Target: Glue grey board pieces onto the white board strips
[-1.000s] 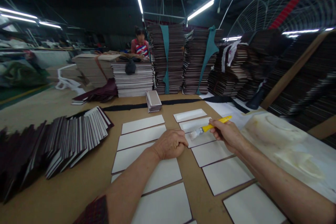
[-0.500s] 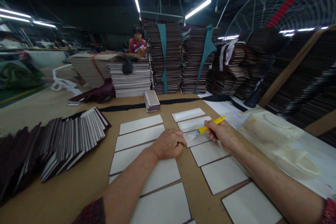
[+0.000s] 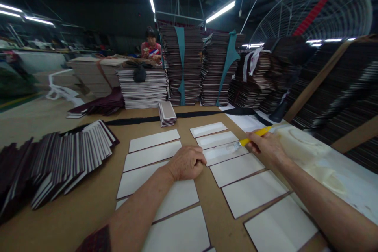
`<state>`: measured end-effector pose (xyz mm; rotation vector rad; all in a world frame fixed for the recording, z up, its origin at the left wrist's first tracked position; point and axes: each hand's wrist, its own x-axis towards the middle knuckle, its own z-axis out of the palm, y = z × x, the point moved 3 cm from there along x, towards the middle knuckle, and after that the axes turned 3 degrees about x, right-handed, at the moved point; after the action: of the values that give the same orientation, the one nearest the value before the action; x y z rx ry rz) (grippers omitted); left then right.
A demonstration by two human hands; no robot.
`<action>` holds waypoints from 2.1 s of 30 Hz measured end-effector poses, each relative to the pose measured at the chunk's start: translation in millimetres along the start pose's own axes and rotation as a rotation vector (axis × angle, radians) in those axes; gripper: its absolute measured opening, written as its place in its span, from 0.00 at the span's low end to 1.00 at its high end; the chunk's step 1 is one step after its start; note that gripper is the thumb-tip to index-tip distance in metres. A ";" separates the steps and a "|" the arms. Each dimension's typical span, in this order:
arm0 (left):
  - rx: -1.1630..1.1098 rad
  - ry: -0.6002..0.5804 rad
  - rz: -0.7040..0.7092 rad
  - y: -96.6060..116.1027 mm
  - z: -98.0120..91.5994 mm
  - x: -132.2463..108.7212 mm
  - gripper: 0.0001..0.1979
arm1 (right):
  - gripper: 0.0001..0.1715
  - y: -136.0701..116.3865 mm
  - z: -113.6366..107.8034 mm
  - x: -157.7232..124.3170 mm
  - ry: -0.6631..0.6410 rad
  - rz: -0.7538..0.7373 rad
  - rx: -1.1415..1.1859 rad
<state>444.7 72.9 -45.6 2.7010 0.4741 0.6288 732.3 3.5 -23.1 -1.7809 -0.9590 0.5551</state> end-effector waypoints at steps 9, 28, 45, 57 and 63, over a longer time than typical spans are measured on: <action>-0.012 0.018 0.002 0.5 -0.7 0.2 0.17 | 0.22 -8.2 -26.0 4.8 0.105 -0.005 -0.219; 0.039 0.232 -0.226 -1.3 -7.4 10.1 0.11 | 0.15 -14.3 -32.9 -45.9 0.053 0.093 0.384; 0.130 -0.160 -0.198 110.1 7.3 -42.7 0.21 | 0.09 -8.0 13.7 -79.2 -0.235 0.185 0.423; 0.364 -0.218 -0.234 121.9 22.2 -47.7 0.18 | 0.12 -3.6 20.3 -71.8 -0.248 0.169 0.204; 0.373 -0.187 -0.280 125.9 24.5 -48.4 0.18 | 0.13 0.0 -8.2 -54.4 -0.167 0.124 0.035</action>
<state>445.8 -63.9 -35.8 2.9143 0.9795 0.2246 706.8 -45.2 -23.0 -1.7924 -0.9496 0.8051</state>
